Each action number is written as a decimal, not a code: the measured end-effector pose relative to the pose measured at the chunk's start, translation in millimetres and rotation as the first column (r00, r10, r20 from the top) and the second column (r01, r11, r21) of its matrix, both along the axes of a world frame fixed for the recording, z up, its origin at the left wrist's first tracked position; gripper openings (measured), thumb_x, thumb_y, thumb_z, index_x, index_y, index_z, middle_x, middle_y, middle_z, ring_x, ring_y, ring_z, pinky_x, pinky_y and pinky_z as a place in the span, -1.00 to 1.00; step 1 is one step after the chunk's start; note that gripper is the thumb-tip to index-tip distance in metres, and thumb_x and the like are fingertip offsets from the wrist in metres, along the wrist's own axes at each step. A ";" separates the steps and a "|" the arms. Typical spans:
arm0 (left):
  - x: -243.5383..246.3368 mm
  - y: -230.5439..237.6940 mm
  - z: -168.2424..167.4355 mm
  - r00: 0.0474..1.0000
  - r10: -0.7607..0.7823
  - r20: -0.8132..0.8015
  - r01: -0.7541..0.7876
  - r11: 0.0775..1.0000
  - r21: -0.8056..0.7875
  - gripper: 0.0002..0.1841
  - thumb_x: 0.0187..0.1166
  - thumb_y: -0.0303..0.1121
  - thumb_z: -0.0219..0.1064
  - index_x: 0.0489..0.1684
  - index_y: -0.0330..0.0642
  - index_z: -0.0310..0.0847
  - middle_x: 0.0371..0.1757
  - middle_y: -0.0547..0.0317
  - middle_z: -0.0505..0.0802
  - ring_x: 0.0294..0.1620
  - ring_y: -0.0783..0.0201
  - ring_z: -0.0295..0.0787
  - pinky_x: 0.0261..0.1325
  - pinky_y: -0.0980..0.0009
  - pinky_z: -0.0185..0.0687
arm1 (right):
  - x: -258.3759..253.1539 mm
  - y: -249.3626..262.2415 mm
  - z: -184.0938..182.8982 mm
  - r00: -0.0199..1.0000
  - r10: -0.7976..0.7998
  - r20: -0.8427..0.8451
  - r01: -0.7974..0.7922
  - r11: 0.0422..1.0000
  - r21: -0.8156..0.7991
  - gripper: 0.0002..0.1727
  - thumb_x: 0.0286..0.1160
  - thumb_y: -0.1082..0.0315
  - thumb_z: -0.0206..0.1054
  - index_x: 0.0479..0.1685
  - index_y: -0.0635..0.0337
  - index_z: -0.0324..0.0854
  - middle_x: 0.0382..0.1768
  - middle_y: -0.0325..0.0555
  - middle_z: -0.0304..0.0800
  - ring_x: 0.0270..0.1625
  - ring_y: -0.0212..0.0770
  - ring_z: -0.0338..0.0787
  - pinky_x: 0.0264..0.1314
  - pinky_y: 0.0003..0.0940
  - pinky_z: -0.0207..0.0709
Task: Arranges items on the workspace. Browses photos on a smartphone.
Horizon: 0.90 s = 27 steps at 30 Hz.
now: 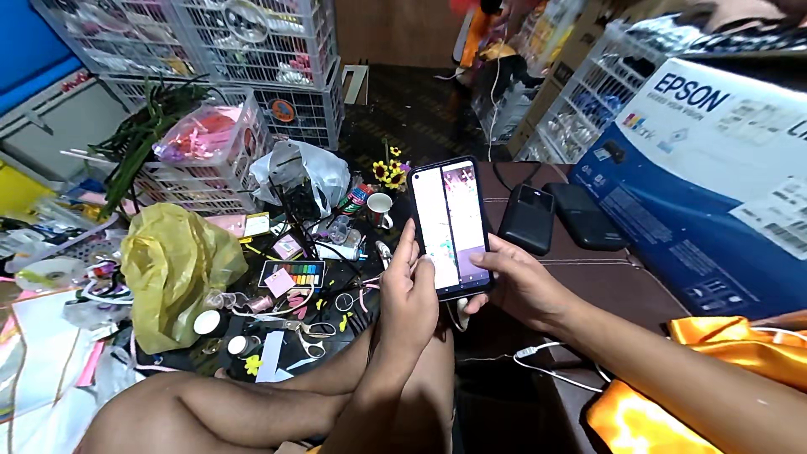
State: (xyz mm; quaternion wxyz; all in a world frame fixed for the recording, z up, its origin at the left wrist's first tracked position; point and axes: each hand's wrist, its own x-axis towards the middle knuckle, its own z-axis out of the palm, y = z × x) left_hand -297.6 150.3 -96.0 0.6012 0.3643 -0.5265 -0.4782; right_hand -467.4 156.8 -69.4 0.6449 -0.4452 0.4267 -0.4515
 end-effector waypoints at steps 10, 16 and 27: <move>-0.5 1.9 1.5 1.000 -0.004 0.004 0.004 1.000 0.014 -0.45 0.70 -0.53 0.00 0.74 -0.36 0.24 0.48 -0.12 0.70 0.39 0.38 0.71 0.46 0.46 0.57 | 0.6 0.6 0.6 0.999 -0.023 -0.032 0.023 1.000 -0.001 -0.69 0.82 0.18 0.01 0.31 0.10 0.46 -0.04 -0.02 0.88 -0.25 -0.20 0.94 -0.42 -0.38 0.84; -2.1 2.3 -1.2 1.000 -0.008 0.001 0.008 1.000 0.008 -0.44 0.71 -0.54 0.00 0.75 -0.37 0.23 0.54 -0.14 0.65 0.42 0.38 0.69 0.48 0.46 0.56 | 0.7 -1.1 0.9 0.997 -0.071 -0.026 0.072 0.997 0.034 -0.55 0.89 0.12 -0.27 0.27 0.13 0.49 -0.08 0.01 0.88 -0.32 -0.17 0.93 -0.51 -0.34 0.81; -1.5 3.2 -3.7 1.000 -0.013 -0.016 0.013 1.000 0.017 -0.44 0.70 -0.55 0.01 0.75 -0.41 0.19 0.49 -0.17 0.69 0.37 0.38 0.73 0.45 0.47 0.59 | -1.0 -0.3 1.0 0.999 -0.028 -0.032 0.028 1.000 0.007 -0.63 0.83 0.16 -0.14 0.27 0.11 0.48 -0.09 -0.04 0.89 -0.32 -0.22 0.93 -0.48 -0.41 0.81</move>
